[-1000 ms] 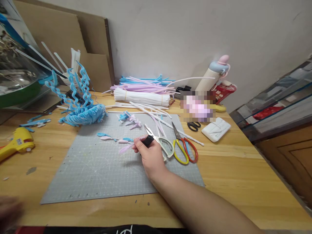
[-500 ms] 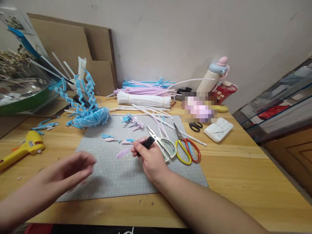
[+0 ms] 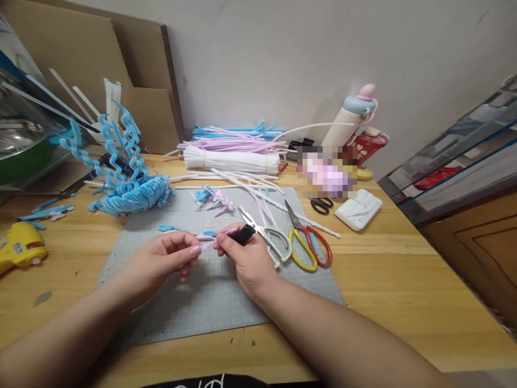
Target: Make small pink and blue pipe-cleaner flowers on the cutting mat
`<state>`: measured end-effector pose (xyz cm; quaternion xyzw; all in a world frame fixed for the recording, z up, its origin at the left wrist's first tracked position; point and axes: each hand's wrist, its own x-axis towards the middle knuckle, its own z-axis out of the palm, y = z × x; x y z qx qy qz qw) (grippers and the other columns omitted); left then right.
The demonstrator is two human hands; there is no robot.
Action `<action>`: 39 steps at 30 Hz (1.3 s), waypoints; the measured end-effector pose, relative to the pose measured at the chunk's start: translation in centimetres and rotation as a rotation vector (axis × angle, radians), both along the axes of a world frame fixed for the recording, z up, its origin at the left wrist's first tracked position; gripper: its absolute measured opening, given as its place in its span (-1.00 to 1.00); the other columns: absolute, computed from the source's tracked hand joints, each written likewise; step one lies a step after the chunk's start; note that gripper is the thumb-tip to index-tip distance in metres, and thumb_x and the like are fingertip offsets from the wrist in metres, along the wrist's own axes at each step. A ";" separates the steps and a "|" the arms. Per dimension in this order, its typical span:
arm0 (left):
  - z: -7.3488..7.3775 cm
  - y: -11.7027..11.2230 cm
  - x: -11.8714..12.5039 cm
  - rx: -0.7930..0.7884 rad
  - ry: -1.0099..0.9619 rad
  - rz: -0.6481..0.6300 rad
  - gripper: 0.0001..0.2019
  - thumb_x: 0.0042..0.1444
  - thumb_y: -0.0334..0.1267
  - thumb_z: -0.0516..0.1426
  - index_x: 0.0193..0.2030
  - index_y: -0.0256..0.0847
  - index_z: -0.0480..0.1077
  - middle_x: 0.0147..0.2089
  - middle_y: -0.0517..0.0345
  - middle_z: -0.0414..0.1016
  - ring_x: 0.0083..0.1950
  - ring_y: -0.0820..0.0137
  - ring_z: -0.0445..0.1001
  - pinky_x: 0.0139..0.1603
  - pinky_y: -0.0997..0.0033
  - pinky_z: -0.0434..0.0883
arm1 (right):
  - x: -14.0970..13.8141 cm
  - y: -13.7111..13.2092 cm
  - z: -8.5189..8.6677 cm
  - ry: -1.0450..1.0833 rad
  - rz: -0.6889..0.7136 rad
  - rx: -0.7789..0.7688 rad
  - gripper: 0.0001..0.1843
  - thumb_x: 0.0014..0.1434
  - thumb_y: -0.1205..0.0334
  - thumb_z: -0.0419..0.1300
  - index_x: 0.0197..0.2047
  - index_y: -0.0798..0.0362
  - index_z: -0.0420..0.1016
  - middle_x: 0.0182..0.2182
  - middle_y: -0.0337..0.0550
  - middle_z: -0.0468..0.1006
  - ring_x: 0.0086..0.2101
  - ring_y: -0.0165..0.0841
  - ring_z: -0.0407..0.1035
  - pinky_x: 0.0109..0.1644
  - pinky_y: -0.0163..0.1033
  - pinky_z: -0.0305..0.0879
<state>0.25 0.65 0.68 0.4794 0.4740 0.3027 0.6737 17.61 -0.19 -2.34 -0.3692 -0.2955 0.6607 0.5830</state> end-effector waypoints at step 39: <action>0.2 0.2 -1.4 0.230 0.153 0.284 -0.84 -0.02 -0.19 0.29 -0.45 -0.23 0.47 -0.56 0.23 0.48 -0.50 0.49 0.40 -0.39 0.51 0.31 | 0.9 0.7 0.3 -0.182 0.010 -0.074 -0.68 -0.03 0.04 0.40 -0.34 0.08 0.47 -0.55 -0.31 0.39 -0.53 -0.48 0.18 -0.46 -0.33 0.12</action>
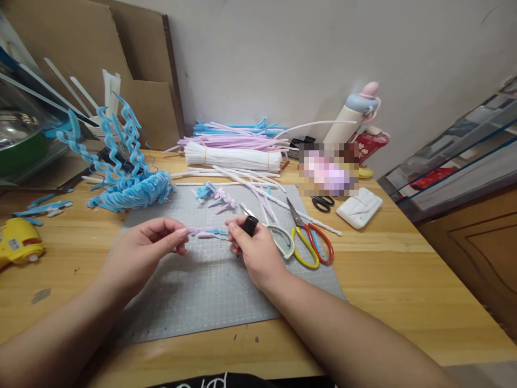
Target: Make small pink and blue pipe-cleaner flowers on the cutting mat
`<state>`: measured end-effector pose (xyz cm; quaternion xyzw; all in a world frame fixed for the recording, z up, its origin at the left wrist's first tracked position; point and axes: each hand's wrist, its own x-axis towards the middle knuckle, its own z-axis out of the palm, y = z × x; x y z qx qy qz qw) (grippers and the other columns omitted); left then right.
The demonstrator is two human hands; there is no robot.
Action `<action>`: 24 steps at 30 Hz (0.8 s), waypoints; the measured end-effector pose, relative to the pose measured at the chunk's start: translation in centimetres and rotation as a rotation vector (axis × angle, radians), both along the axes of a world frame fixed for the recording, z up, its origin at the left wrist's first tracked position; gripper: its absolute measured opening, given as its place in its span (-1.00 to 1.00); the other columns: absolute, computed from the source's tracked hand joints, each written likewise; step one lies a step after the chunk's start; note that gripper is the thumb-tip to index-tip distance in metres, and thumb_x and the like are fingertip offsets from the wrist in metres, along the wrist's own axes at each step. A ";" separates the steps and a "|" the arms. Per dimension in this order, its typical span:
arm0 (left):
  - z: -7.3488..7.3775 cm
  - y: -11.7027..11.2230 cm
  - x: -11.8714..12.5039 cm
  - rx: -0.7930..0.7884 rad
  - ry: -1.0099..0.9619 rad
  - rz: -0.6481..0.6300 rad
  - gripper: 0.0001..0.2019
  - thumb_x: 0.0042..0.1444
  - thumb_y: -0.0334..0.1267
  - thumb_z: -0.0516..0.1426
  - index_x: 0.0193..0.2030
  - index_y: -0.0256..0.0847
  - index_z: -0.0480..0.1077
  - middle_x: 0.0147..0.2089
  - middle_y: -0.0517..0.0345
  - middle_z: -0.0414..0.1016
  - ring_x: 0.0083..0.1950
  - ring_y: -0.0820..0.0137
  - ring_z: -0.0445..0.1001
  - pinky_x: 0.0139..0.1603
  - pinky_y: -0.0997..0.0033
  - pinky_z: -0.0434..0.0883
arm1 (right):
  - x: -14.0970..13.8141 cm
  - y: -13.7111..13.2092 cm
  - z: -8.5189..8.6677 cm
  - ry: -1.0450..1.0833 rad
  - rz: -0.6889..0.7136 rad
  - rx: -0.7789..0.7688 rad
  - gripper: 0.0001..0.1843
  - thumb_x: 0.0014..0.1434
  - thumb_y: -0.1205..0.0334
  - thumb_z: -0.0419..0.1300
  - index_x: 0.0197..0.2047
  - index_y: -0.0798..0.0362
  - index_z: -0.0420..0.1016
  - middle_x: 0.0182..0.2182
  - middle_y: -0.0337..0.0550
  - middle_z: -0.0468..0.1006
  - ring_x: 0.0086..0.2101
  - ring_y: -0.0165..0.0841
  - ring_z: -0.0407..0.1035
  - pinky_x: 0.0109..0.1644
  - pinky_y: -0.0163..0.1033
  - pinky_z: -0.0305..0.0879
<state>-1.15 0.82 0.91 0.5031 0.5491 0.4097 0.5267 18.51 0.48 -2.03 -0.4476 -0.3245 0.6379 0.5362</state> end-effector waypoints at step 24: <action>-1.0 -2.0 1.8 -0.336 -0.328 -0.057 -0.70 -0.06 -0.09 0.30 -0.46 -0.21 0.29 -0.66 0.40 0.20 -0.63 0.60 0.04 -0.60 0.53 -0.05 | -1.6 -1.7 0.4 0.242 0.044 -0.006 -0.66 -0.02 0.03 0.42 -0.35 0.04 0.41 -0.57 -0.34 0.30 -0.55 -0.51 0.11 -0.49 -0.37 0.07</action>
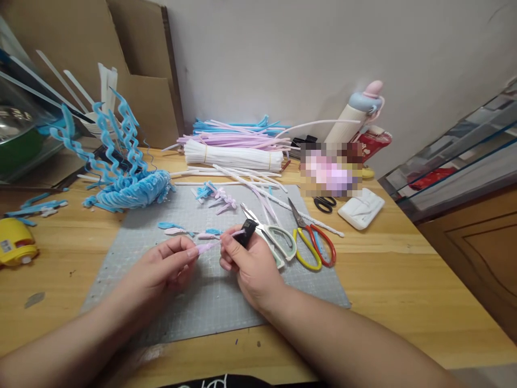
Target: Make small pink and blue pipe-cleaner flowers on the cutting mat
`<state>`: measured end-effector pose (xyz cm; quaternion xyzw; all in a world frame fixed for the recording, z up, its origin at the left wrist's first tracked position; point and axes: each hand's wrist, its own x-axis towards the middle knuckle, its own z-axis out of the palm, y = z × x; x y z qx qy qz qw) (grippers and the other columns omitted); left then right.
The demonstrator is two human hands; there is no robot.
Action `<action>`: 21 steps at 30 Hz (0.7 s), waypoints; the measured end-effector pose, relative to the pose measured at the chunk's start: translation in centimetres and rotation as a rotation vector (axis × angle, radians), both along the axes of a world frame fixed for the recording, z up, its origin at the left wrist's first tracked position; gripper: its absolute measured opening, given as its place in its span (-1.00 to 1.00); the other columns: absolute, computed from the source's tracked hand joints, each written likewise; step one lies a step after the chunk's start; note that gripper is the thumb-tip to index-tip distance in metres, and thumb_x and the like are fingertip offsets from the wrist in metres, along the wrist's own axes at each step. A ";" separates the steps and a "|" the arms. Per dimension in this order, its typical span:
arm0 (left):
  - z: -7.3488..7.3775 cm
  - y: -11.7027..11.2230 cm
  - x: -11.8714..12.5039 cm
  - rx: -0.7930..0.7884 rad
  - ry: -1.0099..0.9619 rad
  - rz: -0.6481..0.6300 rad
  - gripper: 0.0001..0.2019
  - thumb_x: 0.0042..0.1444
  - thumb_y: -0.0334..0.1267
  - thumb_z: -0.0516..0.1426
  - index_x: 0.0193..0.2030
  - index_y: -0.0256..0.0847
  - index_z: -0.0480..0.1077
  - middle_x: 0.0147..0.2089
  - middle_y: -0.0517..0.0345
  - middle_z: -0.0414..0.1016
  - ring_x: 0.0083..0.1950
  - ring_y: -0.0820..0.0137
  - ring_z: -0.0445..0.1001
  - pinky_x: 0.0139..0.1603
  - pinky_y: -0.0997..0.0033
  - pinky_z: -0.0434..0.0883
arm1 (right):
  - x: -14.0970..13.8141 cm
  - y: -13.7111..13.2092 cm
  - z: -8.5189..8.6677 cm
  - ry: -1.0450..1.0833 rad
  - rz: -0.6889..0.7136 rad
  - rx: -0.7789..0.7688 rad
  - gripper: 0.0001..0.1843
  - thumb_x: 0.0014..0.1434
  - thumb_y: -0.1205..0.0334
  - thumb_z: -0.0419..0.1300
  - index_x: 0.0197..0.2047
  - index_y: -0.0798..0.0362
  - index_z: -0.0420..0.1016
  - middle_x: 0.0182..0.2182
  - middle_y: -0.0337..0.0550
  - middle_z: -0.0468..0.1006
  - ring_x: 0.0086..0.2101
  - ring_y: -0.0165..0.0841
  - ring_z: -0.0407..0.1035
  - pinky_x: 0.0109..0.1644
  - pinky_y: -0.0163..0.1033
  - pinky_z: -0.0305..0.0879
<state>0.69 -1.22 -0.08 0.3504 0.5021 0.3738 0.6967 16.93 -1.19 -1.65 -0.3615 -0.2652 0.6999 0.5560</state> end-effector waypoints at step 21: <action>0.0 0.1 -0.2 0.077 0.013 0.059 -0.69 0.01 -0.11 0.25 -0.53 -0.21 0.26 -0.68 0.38 0.16 -0.61 0.57 0.01 -0.58 0.50 -0.03 | -0.1 -0.4 -1.1 -0.498 0.226 0.185 -0.60 0.20 -0.17 0.11 -0.42 -0.02 0.26 -0.59 -0.35 0.08 -0.56 -0.43 -0.05 -0.49 -0.30 -0.08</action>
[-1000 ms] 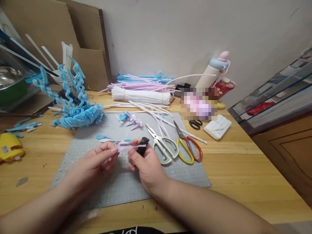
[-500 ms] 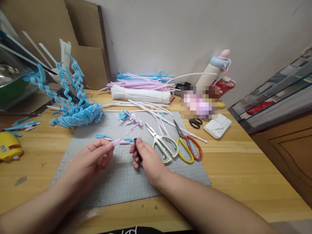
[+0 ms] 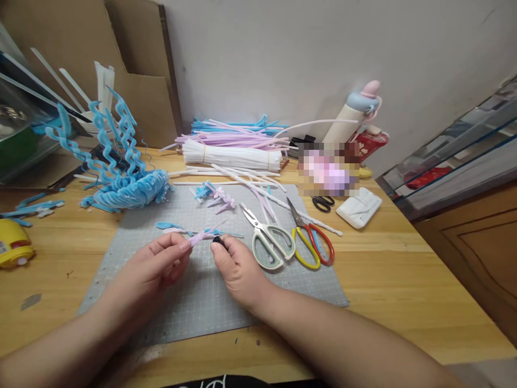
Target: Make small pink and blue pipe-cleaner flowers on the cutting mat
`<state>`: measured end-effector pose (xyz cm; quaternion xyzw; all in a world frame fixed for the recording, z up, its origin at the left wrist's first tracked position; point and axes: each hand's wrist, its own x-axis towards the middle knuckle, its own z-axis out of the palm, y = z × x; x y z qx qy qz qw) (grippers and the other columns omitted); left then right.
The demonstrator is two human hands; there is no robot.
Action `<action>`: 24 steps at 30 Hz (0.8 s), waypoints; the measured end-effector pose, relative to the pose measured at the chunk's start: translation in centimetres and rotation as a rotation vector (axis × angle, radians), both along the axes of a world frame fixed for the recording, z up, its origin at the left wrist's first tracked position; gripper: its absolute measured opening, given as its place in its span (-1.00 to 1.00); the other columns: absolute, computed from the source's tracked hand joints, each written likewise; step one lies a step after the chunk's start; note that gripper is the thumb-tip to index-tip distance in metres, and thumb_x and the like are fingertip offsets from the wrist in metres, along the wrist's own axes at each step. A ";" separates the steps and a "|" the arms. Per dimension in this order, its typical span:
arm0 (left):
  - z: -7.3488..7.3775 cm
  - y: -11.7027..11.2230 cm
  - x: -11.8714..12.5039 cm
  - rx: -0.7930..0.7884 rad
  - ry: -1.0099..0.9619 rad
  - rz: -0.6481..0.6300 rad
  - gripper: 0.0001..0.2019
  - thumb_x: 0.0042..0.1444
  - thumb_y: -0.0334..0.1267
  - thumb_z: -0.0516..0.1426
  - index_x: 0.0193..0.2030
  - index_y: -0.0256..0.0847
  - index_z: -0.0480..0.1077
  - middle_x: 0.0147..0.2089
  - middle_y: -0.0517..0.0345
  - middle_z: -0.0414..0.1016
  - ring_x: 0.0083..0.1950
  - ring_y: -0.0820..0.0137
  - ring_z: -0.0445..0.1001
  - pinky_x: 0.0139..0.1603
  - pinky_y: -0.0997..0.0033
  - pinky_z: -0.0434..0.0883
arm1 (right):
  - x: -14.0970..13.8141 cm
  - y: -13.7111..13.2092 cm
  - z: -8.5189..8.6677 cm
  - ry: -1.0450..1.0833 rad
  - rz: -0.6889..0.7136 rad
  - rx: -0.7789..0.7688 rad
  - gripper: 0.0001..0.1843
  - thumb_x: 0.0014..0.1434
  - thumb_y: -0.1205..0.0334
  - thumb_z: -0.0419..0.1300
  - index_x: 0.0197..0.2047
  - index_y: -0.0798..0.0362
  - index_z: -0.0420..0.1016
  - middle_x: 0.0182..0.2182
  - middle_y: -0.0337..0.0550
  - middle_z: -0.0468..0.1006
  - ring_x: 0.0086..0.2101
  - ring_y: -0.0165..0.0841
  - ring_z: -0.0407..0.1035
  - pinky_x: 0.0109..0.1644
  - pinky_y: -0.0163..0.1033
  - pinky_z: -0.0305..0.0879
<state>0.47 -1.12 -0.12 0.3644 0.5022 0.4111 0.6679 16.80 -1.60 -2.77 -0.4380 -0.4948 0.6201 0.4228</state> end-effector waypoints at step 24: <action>0.7 -0.1 0.1 0.007 0.061 -0.006 -0.66 -0.03 -0.08 0.25 -0.57 -0.18 0.20 -0.68 0.37 0.16 -0.60 0.54 0.01 -0.54 0.46 -0.04 | 0.3 0.1 -0.1 -0.148 0.057 0.102 -0.68 0.30 -0.06 0.02 -0.35 -0.01 0.28 -0.51 -0.31 0.16 -0.50 -0.40 0.02 -0.42 -0.28 0.02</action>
